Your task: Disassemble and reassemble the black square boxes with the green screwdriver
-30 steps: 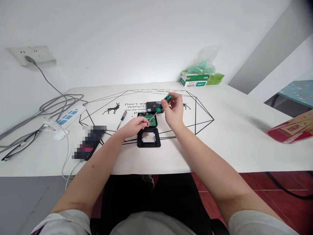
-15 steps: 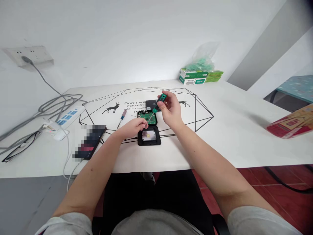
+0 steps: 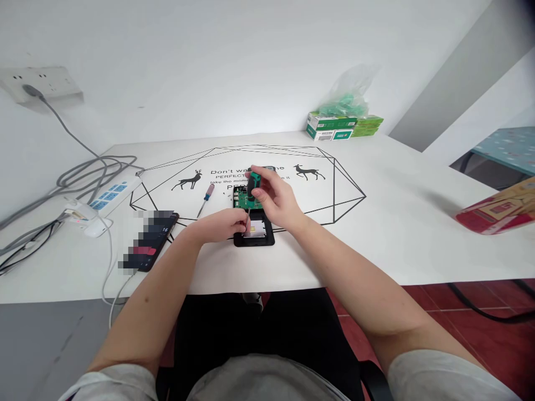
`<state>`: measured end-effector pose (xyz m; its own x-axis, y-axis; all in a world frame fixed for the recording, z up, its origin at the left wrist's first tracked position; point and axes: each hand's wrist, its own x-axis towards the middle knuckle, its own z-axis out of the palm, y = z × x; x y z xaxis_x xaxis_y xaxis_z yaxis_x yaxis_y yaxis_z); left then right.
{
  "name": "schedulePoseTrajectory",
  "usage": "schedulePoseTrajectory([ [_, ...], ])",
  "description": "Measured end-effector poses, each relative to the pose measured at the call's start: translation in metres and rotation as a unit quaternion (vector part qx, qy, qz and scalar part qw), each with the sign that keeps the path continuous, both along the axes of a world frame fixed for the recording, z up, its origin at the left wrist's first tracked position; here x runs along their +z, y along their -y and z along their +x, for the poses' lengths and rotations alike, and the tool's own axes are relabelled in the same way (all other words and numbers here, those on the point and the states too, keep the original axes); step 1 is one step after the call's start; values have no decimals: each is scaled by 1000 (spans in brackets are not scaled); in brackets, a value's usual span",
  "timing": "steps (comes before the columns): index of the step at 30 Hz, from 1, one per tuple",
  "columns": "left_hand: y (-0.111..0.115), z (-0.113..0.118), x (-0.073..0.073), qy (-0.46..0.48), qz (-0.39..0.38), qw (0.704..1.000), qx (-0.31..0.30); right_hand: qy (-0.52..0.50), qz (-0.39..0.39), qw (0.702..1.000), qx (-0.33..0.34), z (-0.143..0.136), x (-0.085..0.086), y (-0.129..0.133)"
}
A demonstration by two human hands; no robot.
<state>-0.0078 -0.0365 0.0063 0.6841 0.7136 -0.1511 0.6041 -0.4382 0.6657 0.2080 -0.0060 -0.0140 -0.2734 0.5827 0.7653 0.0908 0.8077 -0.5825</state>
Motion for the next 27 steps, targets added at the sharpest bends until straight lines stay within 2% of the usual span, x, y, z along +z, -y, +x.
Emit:
schedulePoseTrajectory([
  [5, -2, -6, -2, -32, -4, 999, -13, 41, 44, 998, 1, -7, -1, 10],
  [16, 0, -7, 1, -71, -17, 997, 9, 66, 124, 990, -12, -10, 1, 15],
  [27, -4, -11, -3, -81, -8, 997, 16, 38, 68, 997, -12, -5, 1, 14],
])
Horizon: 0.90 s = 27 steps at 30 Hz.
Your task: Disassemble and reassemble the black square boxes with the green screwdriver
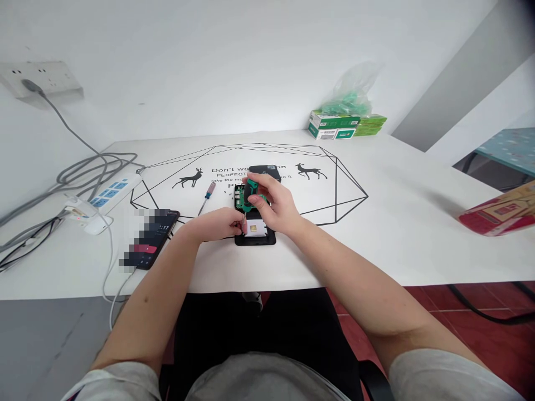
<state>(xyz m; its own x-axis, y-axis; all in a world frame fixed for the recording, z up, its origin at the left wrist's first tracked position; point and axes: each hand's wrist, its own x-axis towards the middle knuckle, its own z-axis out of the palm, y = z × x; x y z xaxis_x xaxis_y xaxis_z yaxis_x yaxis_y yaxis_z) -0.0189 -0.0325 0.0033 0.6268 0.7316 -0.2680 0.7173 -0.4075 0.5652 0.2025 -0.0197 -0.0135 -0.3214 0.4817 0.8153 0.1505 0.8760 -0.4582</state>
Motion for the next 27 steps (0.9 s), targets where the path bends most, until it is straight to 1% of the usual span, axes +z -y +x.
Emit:
schedulePoseTrajectory([
  [4, 2, 1, 2, 28, -7, 1000, -1, -36, -10, 999, -5, 0, 0, -3],
  [8, 4, 0, 6, 41, -8, 999, 1, -51, -27, 998, -19, 3, 1, -6],
  [13, 2, -2, 7, 40, 45, 998, 10, -62, -31, 998, -13, 3, 2, -5],
  [16, 1, -2, 6, 28, 81, 995, 43, -47, -39, 998, 5, 0, 1, -2],
  [18, 1, -2, 5, 14, 94, 994, 59, -29, -26, 999, 21, -3, 0, 1],
  [23, 3, 0, 4, 2, 109, 992, 59, 4, 16, 999, 29, -7, -2, 3],
  [27, 2, 0, 5, -2, 105, 993, 55, 12, -4, 1000, 24, -6, -2, 2],
])
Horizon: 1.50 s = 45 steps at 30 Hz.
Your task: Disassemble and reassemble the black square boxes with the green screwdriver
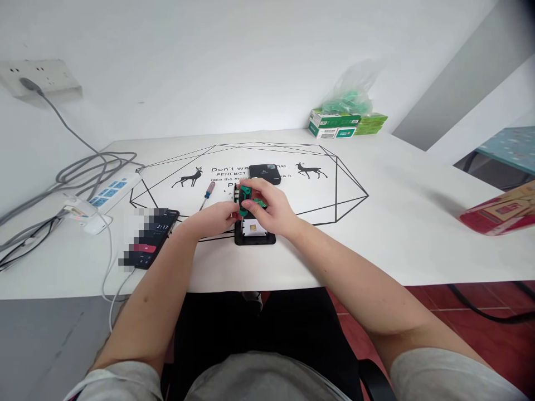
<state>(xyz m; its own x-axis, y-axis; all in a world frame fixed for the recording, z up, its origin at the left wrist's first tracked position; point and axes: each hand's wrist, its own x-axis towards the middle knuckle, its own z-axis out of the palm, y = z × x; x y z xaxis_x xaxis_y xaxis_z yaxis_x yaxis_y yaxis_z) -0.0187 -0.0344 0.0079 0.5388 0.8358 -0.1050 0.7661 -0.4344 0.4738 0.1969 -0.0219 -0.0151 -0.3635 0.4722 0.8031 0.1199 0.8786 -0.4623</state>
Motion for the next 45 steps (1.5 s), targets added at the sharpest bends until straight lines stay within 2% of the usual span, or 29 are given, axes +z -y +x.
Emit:
schedulePoseTrajectory([
  [3, 1, 0, 4, 18, -16, 1000, -12, -18, -36, 999, -10, 3, 1, -2],
  [6, 4, -1, 8, 36, -45, 998, -33, -78, -58, 995, -27, 6, 2, -8],
  [11, 8, 1, 11, 63, -78, 994, -50, -160, -56, 984, -47, 12, 7, -16],
  [18, 3, 5, 8, 103, -35, 994, -14, -141, -41, 987, -64, 10, 5, -14],
  [24, 1, 3, 6, 131, -48, 990, 14, -143, -50, 986, -76, 12, 5, -15],
  [37, 1, 3, 5, 144, -75, 987, 13, -152, -39, 985, -72, 15, 8, -17],
  [40, 0, 2, 5, 126, -57, 990, 3, -149, -45, 985, -77, 16, 8, -17],
  [45, -4, 0, 3, 75, 31, 997, 14, -90, -79, 992, -40, 12, 5, -11],
])
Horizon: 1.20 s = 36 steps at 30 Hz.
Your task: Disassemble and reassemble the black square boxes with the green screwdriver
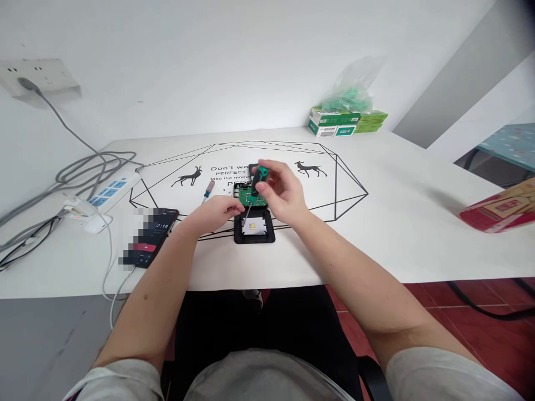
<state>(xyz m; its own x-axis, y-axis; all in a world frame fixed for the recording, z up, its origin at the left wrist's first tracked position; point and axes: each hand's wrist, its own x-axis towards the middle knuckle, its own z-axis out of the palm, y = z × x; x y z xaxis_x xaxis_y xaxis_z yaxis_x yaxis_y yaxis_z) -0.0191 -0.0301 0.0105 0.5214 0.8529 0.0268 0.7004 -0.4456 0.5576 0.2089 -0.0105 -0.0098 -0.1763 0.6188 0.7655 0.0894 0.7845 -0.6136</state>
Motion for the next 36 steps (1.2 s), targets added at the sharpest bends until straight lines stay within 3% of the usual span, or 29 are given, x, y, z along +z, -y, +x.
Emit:
schedulePoseTrajectory([
  [9, -4, 3, -9, -93, 30, 995, 18, 71, 36, 996, 52, -11, -7, 9],
  [15, 0, 3, -6, -58, 16, 998, 11, 54, 29, 997, 50, -10, -6, 8],
  [24, 9, 0, 2, -26, -49, 996, -65, -60, 7, 998, 9, -3, -2, -3],
  [36, 4, 4, 1, 6, -41, 998, -54, -65, 17, 998, -2, 0, 2, -2],
])
